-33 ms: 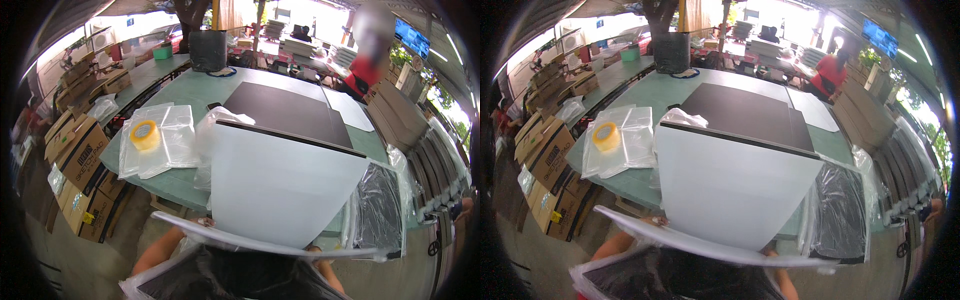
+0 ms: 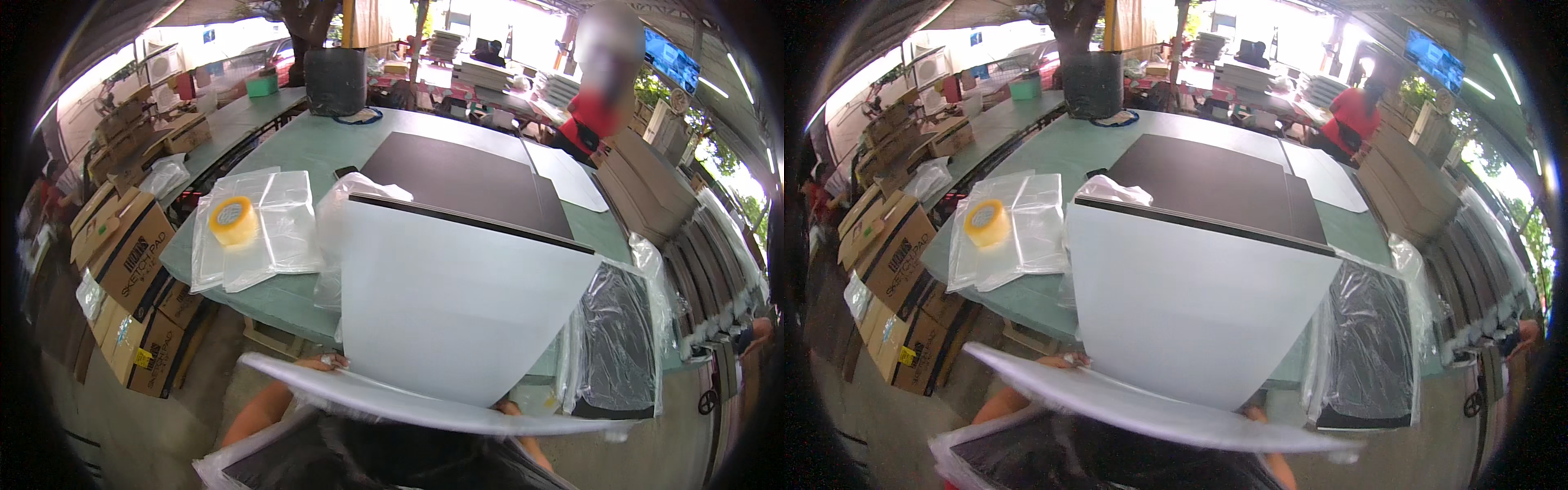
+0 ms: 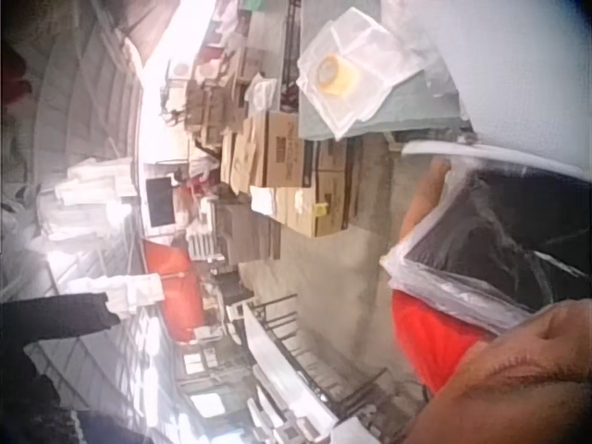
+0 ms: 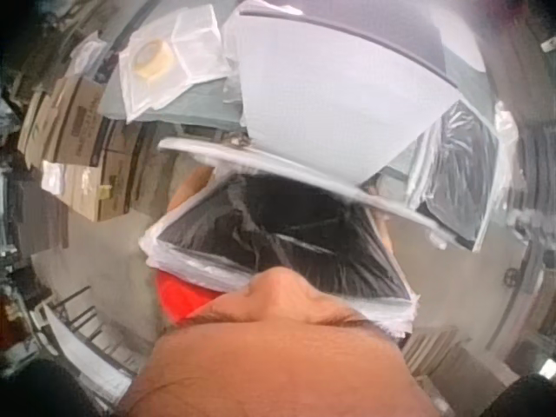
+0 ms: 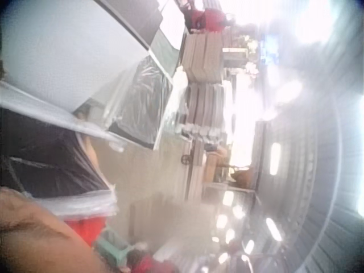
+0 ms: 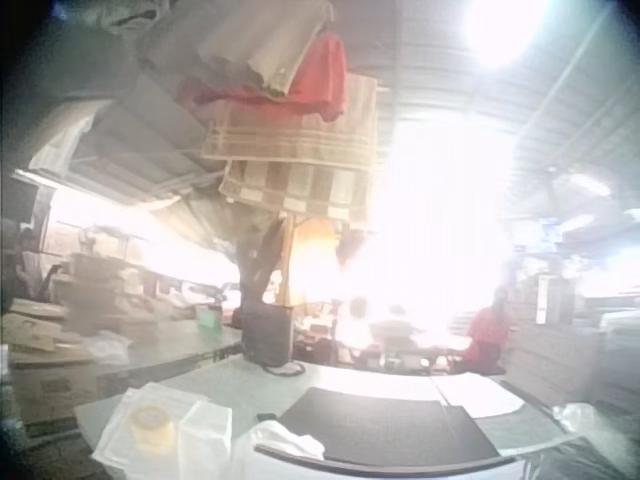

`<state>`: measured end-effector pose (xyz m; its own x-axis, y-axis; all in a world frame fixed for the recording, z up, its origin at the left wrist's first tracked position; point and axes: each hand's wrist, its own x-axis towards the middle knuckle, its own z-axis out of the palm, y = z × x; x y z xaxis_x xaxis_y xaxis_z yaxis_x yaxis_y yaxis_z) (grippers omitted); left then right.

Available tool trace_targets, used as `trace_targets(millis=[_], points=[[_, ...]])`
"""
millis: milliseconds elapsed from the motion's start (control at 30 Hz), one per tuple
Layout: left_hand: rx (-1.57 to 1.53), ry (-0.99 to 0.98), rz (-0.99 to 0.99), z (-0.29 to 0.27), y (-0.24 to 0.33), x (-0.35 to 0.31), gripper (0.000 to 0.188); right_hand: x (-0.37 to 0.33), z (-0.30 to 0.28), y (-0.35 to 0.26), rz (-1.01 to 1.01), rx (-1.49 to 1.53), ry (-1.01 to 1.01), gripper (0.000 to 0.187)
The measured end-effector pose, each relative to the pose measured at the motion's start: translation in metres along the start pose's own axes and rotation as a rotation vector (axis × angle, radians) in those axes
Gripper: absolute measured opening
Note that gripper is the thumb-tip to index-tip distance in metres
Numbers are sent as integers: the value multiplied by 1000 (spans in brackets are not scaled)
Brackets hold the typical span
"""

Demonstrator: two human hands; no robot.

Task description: The person wraps individual rectangular boards in clear plastic bags at a workbench. They open each bag, insert a board, and smooth the plastic around it before stacking the wrapped items. The person also handles a roll of tape and a plastic basket during the process.

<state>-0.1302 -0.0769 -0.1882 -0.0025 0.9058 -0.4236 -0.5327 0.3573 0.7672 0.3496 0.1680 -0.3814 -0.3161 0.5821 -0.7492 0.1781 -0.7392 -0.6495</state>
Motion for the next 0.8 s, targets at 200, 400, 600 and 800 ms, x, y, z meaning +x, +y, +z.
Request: trace_targets(millis=[200, 400, 600, 800], points=[[467, 93, 202, 13, -22, -5, 23, 10, -5, 2, -313, -828, 264, 22], [1175, -28, 219, 54, 93, -27, 23, -213, 80, -177, -509, -172, -895, 25], [1194, -691, -36, 107, 26, -14, 38, -197, 151, -117, -355, -1079, -1031, 52], [1687, -147, -283, 19, -54, 56, 52, -145, 135, -121, -274, -1662, -693, 48]])
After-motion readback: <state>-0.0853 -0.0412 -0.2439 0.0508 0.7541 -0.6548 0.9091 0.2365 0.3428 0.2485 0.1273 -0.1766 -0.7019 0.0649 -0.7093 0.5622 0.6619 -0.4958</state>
